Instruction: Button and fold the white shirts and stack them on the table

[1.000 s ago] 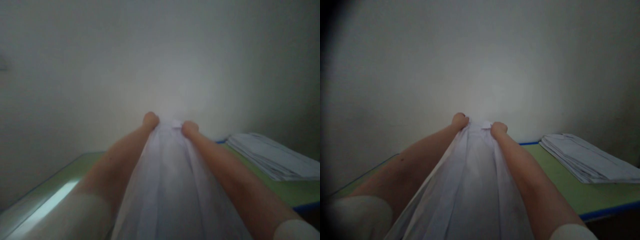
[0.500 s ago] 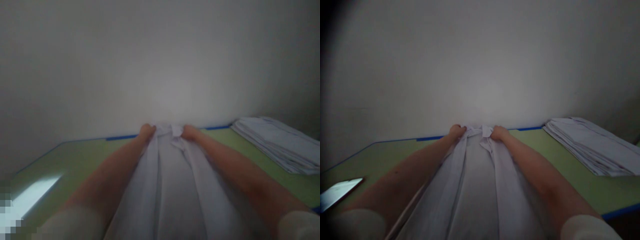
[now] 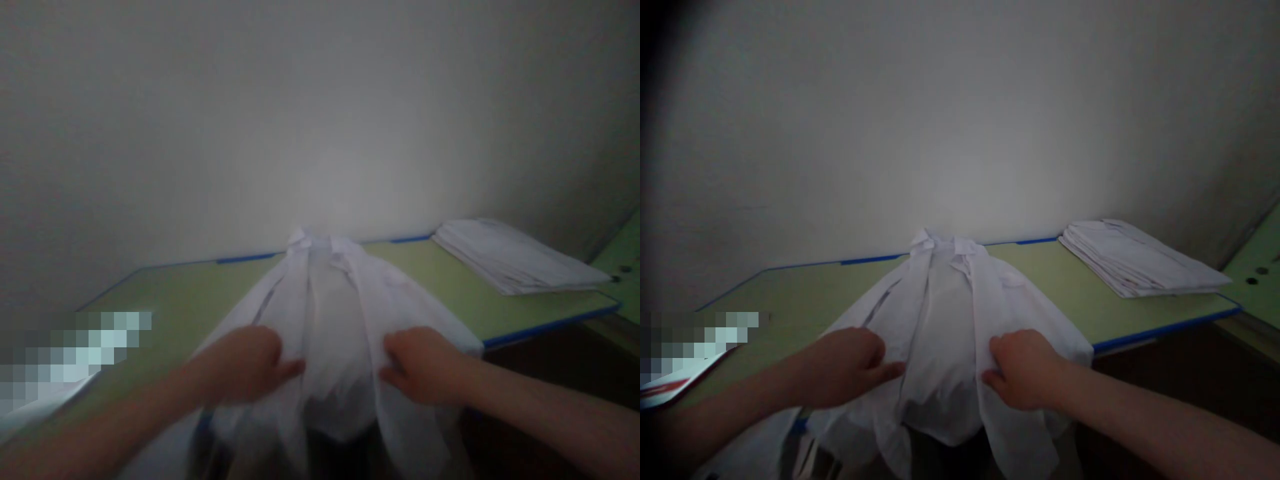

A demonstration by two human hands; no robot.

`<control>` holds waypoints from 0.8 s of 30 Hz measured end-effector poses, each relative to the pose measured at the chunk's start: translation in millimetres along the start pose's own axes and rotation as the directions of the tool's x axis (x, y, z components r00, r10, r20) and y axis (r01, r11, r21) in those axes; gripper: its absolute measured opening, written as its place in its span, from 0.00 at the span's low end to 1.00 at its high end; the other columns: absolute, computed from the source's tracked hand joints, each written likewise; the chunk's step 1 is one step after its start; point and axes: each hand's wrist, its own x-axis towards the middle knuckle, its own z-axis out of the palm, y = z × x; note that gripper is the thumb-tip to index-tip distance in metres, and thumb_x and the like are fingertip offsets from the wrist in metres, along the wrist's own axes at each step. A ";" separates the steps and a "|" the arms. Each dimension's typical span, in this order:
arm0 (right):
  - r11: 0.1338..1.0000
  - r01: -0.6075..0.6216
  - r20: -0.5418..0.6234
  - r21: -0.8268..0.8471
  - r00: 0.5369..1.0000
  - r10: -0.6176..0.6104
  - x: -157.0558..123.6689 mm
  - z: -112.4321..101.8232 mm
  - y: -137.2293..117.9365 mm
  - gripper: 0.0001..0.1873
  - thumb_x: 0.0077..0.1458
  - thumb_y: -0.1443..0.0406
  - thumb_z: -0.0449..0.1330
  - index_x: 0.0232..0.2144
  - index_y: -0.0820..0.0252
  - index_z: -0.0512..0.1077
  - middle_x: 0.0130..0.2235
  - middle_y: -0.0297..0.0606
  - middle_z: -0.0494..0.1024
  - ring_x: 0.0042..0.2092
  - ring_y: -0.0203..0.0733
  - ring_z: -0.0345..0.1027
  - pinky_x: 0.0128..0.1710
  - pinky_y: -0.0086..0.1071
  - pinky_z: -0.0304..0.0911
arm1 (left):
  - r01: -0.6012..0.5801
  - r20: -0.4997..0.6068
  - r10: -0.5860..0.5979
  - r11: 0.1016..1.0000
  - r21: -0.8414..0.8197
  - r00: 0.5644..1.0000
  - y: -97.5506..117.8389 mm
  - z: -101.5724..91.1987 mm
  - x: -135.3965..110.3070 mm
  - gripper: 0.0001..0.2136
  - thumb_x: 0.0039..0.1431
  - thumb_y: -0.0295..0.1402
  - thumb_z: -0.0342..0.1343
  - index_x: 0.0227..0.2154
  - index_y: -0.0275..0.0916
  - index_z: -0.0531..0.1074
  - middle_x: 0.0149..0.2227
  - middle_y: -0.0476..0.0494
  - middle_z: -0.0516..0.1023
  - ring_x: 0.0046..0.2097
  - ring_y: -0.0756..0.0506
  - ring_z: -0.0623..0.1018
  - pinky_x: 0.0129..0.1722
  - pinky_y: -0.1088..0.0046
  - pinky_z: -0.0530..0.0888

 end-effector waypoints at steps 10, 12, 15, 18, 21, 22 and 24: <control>0.981 0.081 -0.076 0.176 0.995 -0.068 -6.0 -24.1 28.6 0.20 0.60 0.56 0.42 0.30 0.62 0.69 0.30 0.40 0.73 0.32 0.38 0.65 0.31 0.30 0.53 | -0.007 -0.160 -0.003 0.998 -0.065 0.987 14.5 -22.4 -3.2 0.19 0.57 0.44 0.41 0.21 0.39 0.69 0.26 0.43 0.74 0.28 0.46 0.72 0.28 0.71 0.62; 0.988 0.063 -0.113 0.143 0.992 -0.047 -10.4 -23.1 21.6 0.24 0.58 0.50 0.43 0.33 0.61 0.69 0.31 0.41 0.73 0.32 0.41 0.66 0.30 0.30 0.53 | -0.025 -0.228 0.001 0.994 -0.102 0.974 27.9 -42.1 1.1 0.20 0.58 0.45 0.39 0.22 0.38 0.69 0.25 0.44 0.73 0.27 0.47 0.70 0.27 0.72 0.61; 0.985 0.167 -0.126 0.030 0.979 -0.162 -8.9 -6.4 -3.6 0.26 0.50 0.46 0.52 0.41 0.59 0.68 0.34 0.42 0.74 0.33 0.45 0.68 0.29 0.32 0.55 | -0.198 -0.127 0.182 0.972 -0.129 0.975 64.0 -52.0 9.0 0.20 0.57 0.45 0.41 0.20 0.38 0.70 0.21 0.46 0.71 0.24 0.49 0.68 0.25 0.73 0.60; 0.966 0.249 -0.051 -0.068 0.966 -0.252 0.4 12.3 -21.3 0.15 0.51 0.57 0.53 0.37 0.59 0.71 0.32 0.43 0.75 0.31 0.45 0.69 0.28 0.32 0.55 | -0.394 0.121 0.410 0.909 -0.136 0.904 92.6 -42.5 20.6 0.18 0.52 0.47 0.47 0.19 0.39 0.71 0.18 0.48 0.70 0.21 0.50 0.66 0.21 0.73 0.58; 0.968 0.246 -0.056 -0.043 0.967 -0.248 5.6 15.5 -15.5 0.12 0.53 0.62 0.51 0.31 0.61 0.73 0.30 0.42 0.76 0.30 0.43 0.69 0.28 0.31 0.56 | -0.398 0.054 0.402 0.915 -0.070 0.914 91.9 -33.0 48.5 0.17 0.51 0.47 0.48 0.21 0.40 0.72 0.20 0.47 0.73 0.22 0.49 0.68 0.22 0.73 0.60; 0.968 0.250 -0.077 -0.001 0.965 -0.249 5.5 12.9 -9.8 0.12 0.53 0.61 0.51 0.29 0.61 0.73 0.29 0.42 0.76 0.30 0.42 0.69 0.29 0.30 0.57 | -0.366 -0.028 0.365 0.929 -0.055 0.931 86.3 -31.3 63.0 0.15 0.52 0.44 0.48 0.22 0.40 0.73 0.22 0.46 0.74 0.23 0.48 0.70 0.24 0.73 0.62; 0.952 0.278 -0.121 0.128 0.957 -0.263 3.4 4.6 2.9 0.13 0.53 0.60 0.53 0.28 0.60 0.73 0.28 0.39 0.76 0.31 0.39 0.68 0.31 0.29 0.57 | -0.298 -0.186 0.283 0.953 -0.059 0.941 72.2 -28.5 97.6 0.12 0.52 0.38 0.48 0.28 0.39 0.74 0.28 0.43 0.77 0.30 0.46 0.73 0.30 0.72 0.66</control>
